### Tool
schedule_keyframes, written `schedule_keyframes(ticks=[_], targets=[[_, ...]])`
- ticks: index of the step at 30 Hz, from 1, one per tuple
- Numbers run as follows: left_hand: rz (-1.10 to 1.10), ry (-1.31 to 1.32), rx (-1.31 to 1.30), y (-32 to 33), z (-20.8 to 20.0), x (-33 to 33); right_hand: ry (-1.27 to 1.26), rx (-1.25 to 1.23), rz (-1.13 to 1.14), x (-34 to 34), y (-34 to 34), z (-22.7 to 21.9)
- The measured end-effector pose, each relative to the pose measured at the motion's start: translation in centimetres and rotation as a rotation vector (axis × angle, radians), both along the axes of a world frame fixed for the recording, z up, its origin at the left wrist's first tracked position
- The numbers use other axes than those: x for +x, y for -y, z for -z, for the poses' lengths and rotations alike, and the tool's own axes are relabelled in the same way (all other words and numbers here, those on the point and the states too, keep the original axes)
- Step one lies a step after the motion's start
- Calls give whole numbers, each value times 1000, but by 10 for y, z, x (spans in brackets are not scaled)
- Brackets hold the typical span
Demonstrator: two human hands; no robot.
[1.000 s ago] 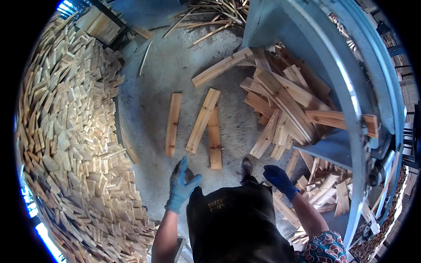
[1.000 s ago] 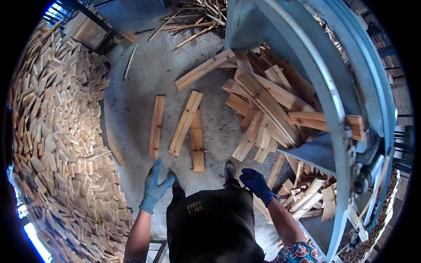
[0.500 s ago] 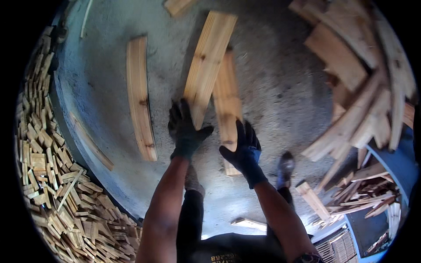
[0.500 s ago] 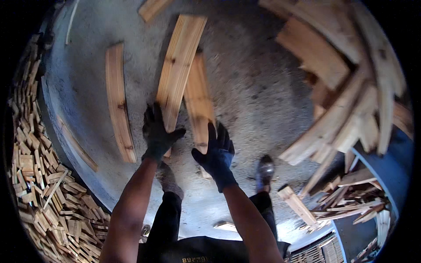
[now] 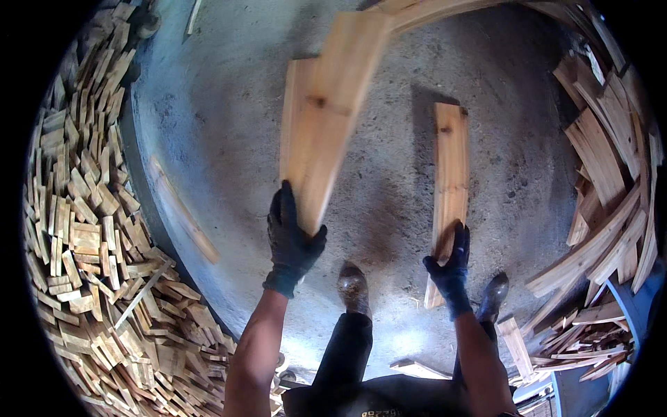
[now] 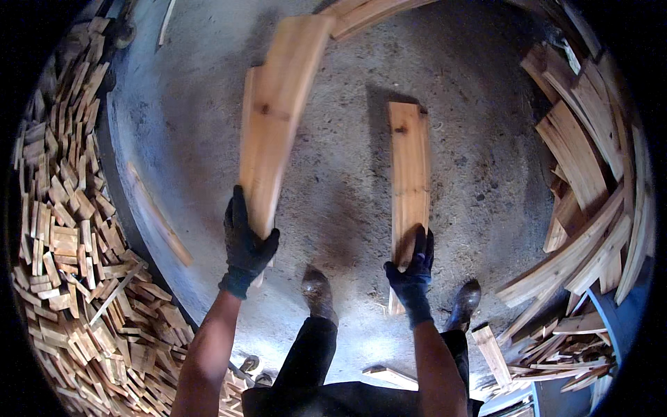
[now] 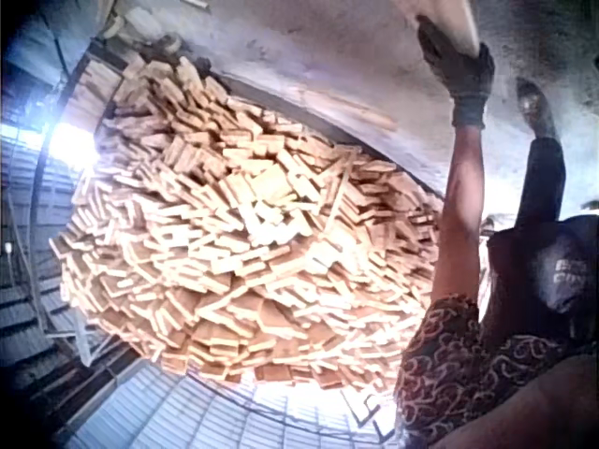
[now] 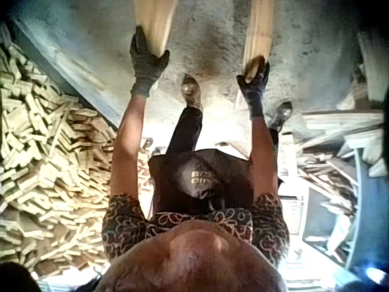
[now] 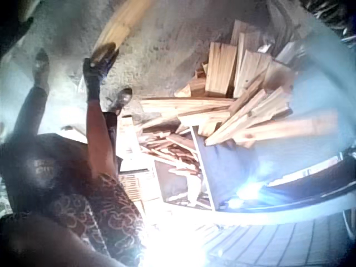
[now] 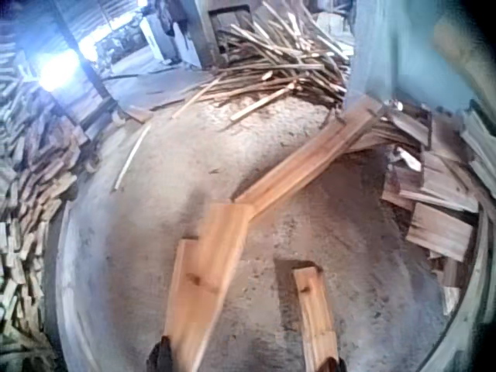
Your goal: The person picks up wooden planks from a pile on the floor and stacks them onto a metal rack. The person repeatedly gathers small bundles of planks and places them on the rack, organizing the wood in a warehouse environment.
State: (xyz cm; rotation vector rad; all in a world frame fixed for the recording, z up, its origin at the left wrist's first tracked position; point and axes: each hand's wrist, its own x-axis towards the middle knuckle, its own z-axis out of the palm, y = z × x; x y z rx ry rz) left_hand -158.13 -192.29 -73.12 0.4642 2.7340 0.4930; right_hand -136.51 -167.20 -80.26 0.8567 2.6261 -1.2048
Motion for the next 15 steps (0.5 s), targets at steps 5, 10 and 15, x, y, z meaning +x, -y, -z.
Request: schedule_keyframes(ticks=[5,10,15], targets=[[-318,74,41,38,67,3,-48,-53,-56,0,-10,6],[-184,-84,-97,40,98,5,-16,135,12,5,8,19],[-241,165,151,54,57,0,-101,-269,19,-3,-3,-20]])
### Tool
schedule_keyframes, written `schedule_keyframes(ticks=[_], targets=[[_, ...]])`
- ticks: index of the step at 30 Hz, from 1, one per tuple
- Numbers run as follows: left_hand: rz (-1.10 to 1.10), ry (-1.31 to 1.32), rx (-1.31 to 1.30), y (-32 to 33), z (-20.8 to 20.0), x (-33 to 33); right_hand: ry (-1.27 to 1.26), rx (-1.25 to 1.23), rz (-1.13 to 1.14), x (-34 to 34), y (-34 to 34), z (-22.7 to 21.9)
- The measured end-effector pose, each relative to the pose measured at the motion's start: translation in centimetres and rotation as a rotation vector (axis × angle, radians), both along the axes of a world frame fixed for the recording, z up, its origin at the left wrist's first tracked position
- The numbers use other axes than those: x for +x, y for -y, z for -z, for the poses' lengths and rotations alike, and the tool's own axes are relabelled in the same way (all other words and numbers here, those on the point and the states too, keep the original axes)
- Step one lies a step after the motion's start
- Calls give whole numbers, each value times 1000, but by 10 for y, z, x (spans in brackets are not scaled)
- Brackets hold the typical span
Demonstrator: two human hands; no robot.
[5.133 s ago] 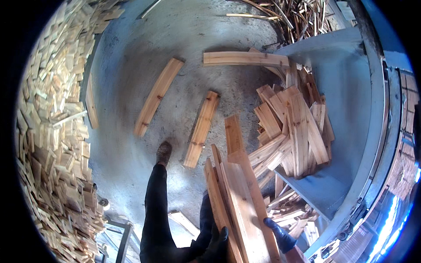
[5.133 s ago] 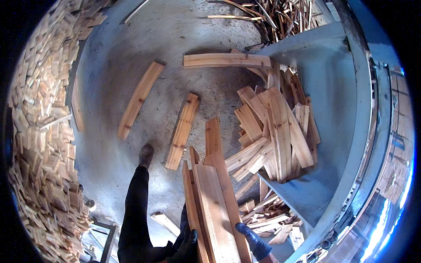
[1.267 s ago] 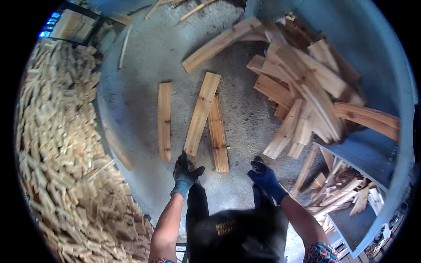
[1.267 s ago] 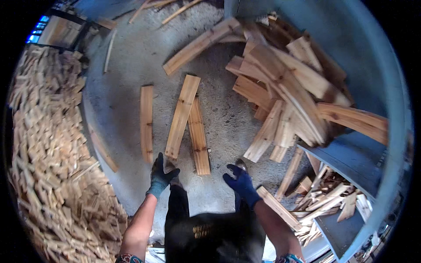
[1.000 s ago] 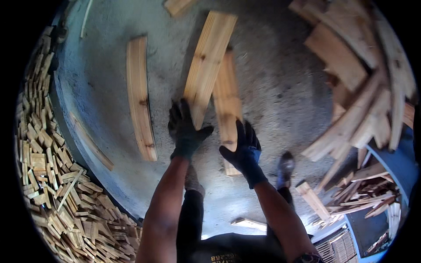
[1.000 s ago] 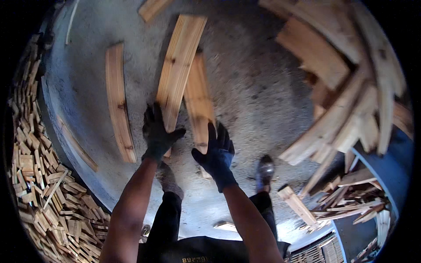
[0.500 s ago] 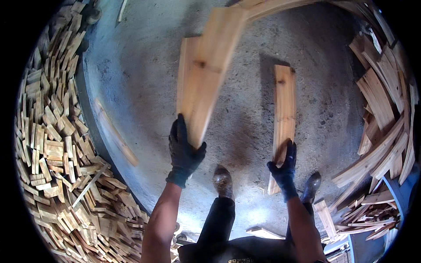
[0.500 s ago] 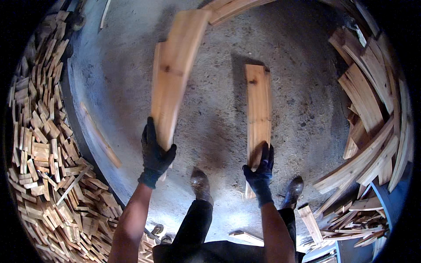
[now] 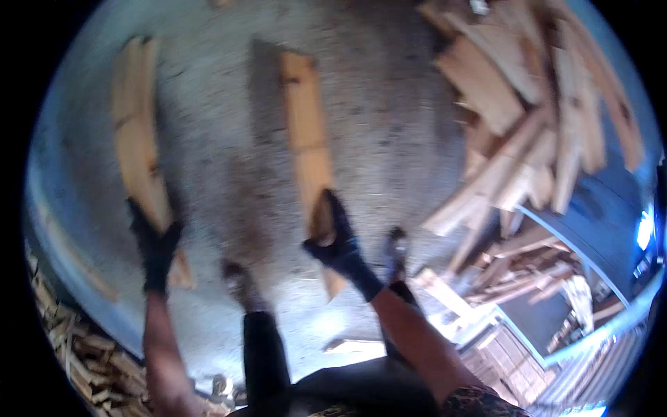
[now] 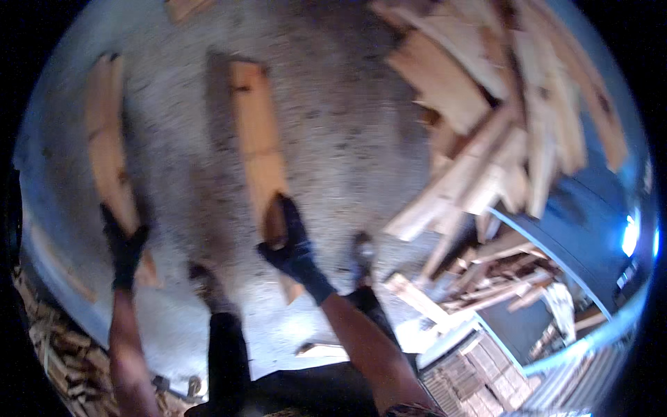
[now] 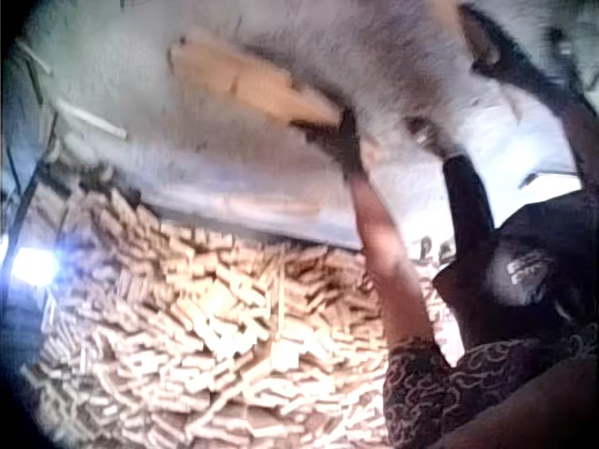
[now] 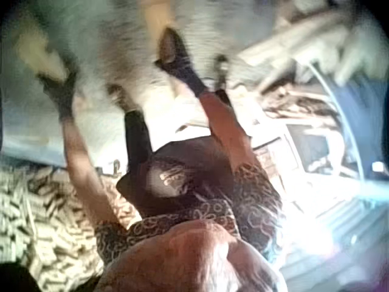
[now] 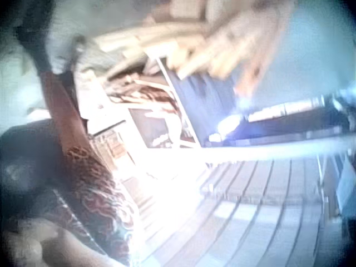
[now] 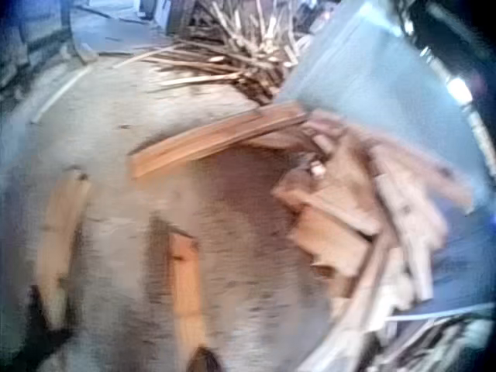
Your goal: The person picks up wooden planks from a pile on the floor and stacks them onto a metal rack. The person repeatedly gathers small bundles of planks and places them on the rack, organizing the wood in a warehouse environment.
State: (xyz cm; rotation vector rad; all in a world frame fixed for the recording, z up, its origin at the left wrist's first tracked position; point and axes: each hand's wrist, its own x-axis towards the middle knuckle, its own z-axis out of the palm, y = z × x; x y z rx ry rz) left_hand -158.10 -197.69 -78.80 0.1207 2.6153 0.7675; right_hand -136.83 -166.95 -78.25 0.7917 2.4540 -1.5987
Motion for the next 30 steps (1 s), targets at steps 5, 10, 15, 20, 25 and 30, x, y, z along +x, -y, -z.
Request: schedule_keyframes(ticks=[5,10,15,20,25,30], targets=[[-458,629,605,-82,-138,31,112,-689,289,-29,-32,-145],[-610,1072,880,-143,-242,122,74,-976,377,-12,-49,-247],[-470,1146,998,-219,-314,181,216,-237,-180,-23,-93,-364],[-281,1110,1093,-308,-318,200,-112,-229,23,23,-148,-355],[-206,1071,1163,-397,-354,195,-273,-156,27,28,-230,-382],[-98,1057,1160,-476,-359,185,-167,7,-56,22,-316,-388]])
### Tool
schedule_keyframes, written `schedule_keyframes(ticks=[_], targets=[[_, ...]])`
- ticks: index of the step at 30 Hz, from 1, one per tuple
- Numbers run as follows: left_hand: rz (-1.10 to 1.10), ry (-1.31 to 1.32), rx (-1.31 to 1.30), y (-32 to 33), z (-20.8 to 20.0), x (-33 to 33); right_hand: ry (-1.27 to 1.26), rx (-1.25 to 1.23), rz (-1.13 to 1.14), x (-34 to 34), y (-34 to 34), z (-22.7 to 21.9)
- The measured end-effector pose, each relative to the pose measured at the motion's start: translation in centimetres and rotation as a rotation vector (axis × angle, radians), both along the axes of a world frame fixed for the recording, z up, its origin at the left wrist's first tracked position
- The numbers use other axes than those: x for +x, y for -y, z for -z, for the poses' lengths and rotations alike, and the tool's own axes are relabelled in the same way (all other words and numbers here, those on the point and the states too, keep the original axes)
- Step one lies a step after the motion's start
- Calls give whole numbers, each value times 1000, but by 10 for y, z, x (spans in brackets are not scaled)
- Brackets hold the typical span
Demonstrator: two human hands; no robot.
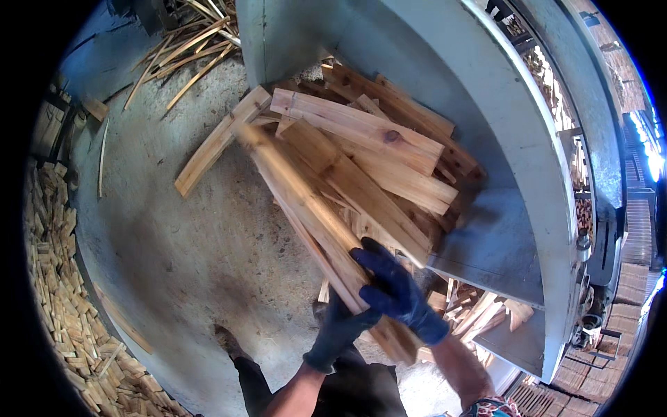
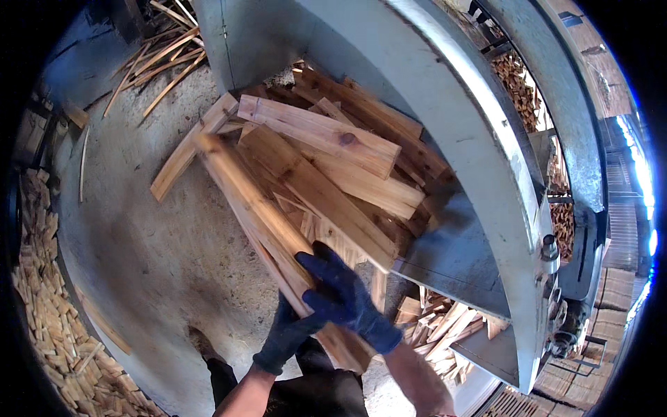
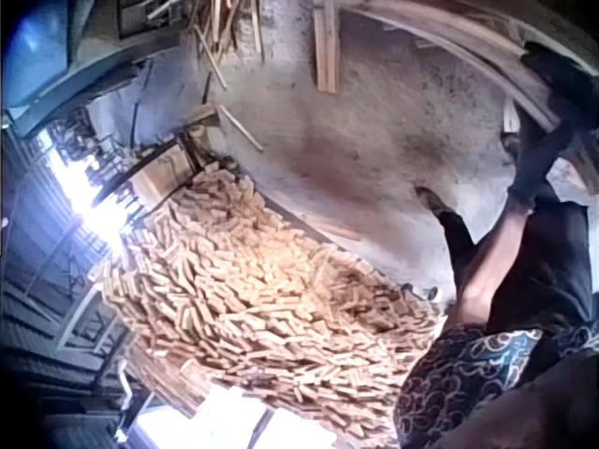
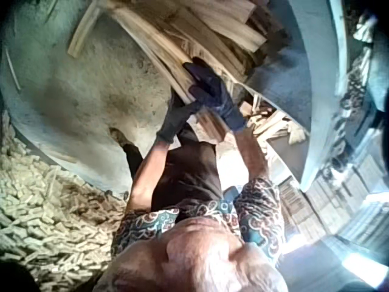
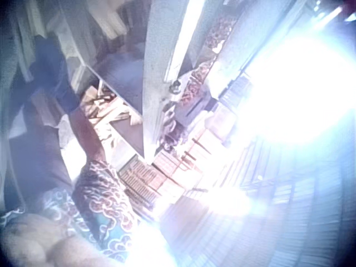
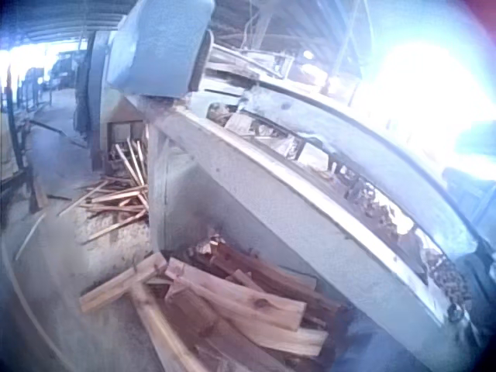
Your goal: The person picks up wooden planks from a pile on the floor and stacks them onto a metal rack. The person repeatedly gathers small bundles of planks and places them on the rack, organizing the wood in a warehouse environment.
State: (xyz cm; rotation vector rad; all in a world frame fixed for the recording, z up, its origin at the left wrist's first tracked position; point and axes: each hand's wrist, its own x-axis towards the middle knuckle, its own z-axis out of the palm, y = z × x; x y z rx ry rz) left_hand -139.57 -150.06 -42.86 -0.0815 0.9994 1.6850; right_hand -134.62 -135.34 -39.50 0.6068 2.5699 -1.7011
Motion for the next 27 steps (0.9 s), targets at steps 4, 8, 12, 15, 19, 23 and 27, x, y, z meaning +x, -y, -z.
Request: schedule_keyframes(ticks=[4,8,12,15,19,23,27], targets=[[-41,9,74,-45,12,21,-14,68,-124,-3,-54,-2],[-102,122,0,-66,51,22,-138,190,-88,8,-88,30],[-435,486,75,-102,105,7,-228,147,164,20,-84,99],[-531,385,11,-114,128,8,-176,176,247,15,-98,115],[-509,347,-17,-101,148,4,-252,631,218,-22,-155,109],[-409,318,-2,-101,147,6,-150,866,95,-27,-191,120],[-461,328,15,-108,143,1,-78,1017,-73,-23,-170,116]])
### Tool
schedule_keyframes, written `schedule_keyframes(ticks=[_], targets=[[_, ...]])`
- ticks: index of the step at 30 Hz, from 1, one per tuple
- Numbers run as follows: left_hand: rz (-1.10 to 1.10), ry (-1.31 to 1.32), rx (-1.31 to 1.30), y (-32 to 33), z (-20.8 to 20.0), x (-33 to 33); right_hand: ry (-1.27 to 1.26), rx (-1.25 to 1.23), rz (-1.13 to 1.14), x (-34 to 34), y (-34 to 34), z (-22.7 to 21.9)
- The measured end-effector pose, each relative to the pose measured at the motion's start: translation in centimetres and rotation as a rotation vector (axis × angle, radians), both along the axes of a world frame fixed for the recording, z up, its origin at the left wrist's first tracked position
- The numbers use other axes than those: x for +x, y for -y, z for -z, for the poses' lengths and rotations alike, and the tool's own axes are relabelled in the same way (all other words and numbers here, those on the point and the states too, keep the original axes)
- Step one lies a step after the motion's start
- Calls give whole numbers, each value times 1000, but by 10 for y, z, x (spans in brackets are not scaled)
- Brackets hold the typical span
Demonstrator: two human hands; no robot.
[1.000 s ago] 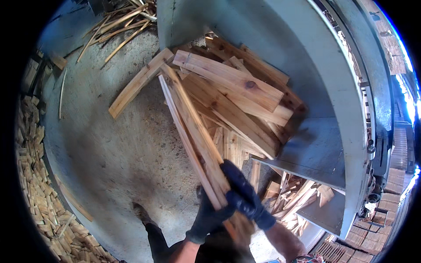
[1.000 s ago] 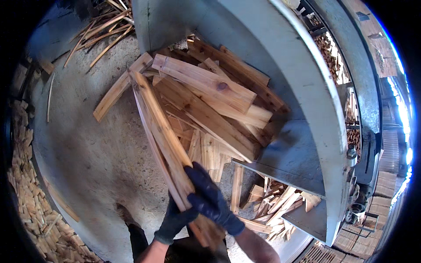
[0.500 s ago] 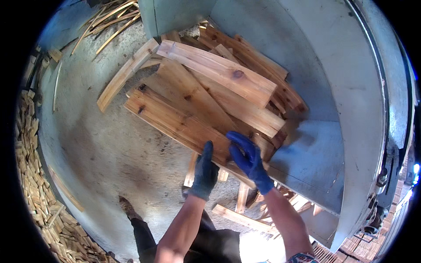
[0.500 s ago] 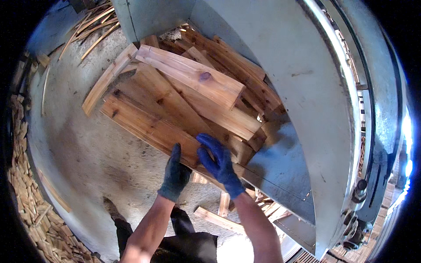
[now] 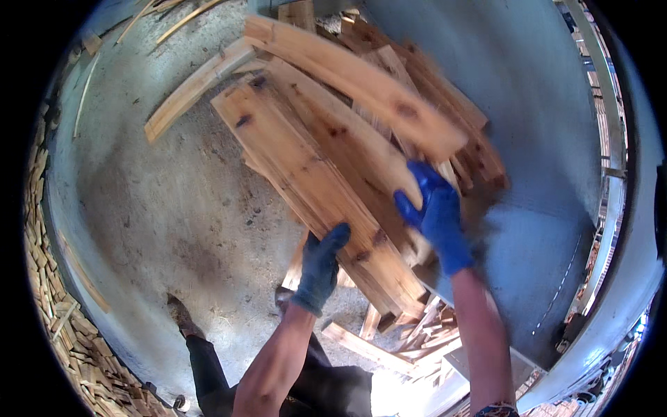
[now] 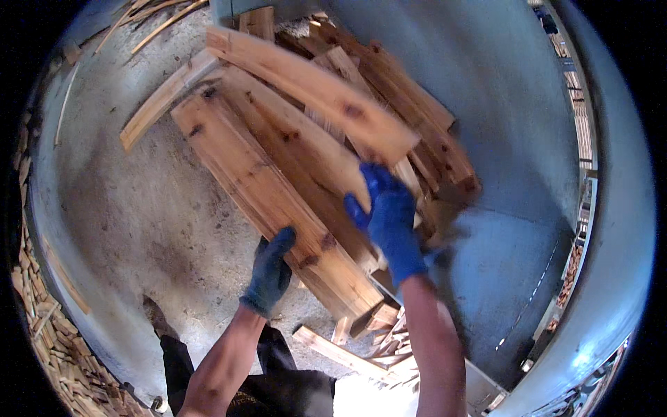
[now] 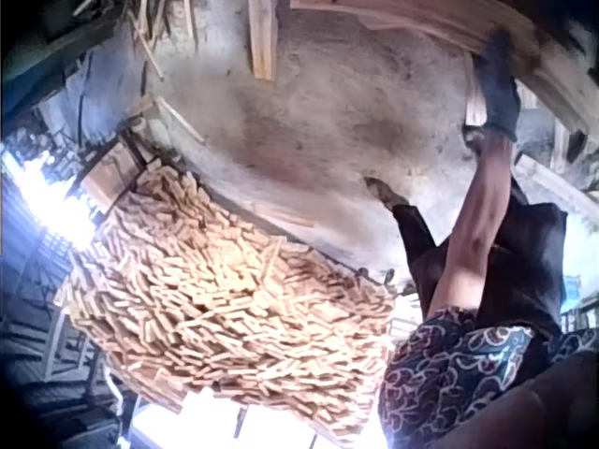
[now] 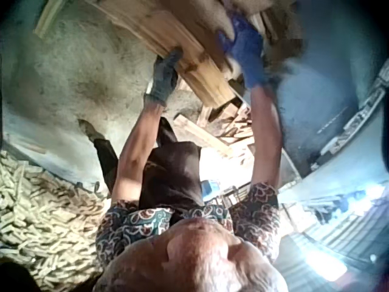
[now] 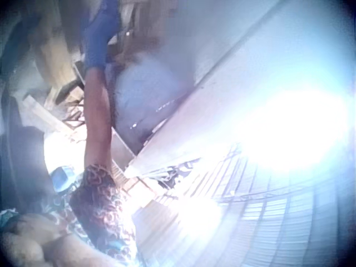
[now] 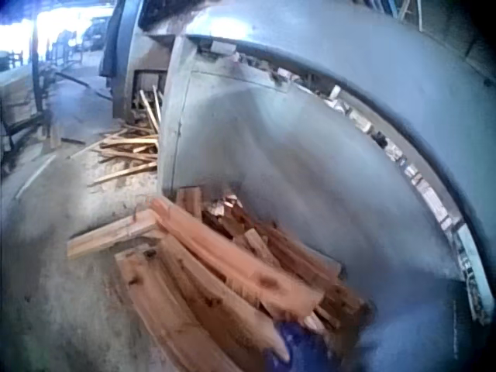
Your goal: The person picks up wooden planks from a pile on the floor and stacks them onto a metal rack. The person repeatedly gathers small bundles of planks and places them on the rack, organizing the wood in a warehouse environment.
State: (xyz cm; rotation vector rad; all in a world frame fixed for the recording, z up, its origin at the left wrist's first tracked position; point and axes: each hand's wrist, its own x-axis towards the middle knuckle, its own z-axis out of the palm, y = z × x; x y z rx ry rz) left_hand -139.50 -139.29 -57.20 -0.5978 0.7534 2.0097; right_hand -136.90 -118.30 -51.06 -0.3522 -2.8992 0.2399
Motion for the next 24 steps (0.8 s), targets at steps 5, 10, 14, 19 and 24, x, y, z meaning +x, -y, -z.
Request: schedule_keyframes(ticks=[5,10,14,19,24], targets=[[43,-26,-81,-5,0,-24,-202,-168,-188,-69,30,-67],[149,-132,-179,-14,3,-26,129,-37,3,-115,3,-23],[129,-124,-147,-9,16,-24,141,-191,134,-105,-5,0],[35,-11,-102,-7,23,-16,-51,-1036,423,5,-7,33],[65,-101,-244,-11,25,-10,97,-532,316,102,25,23]])
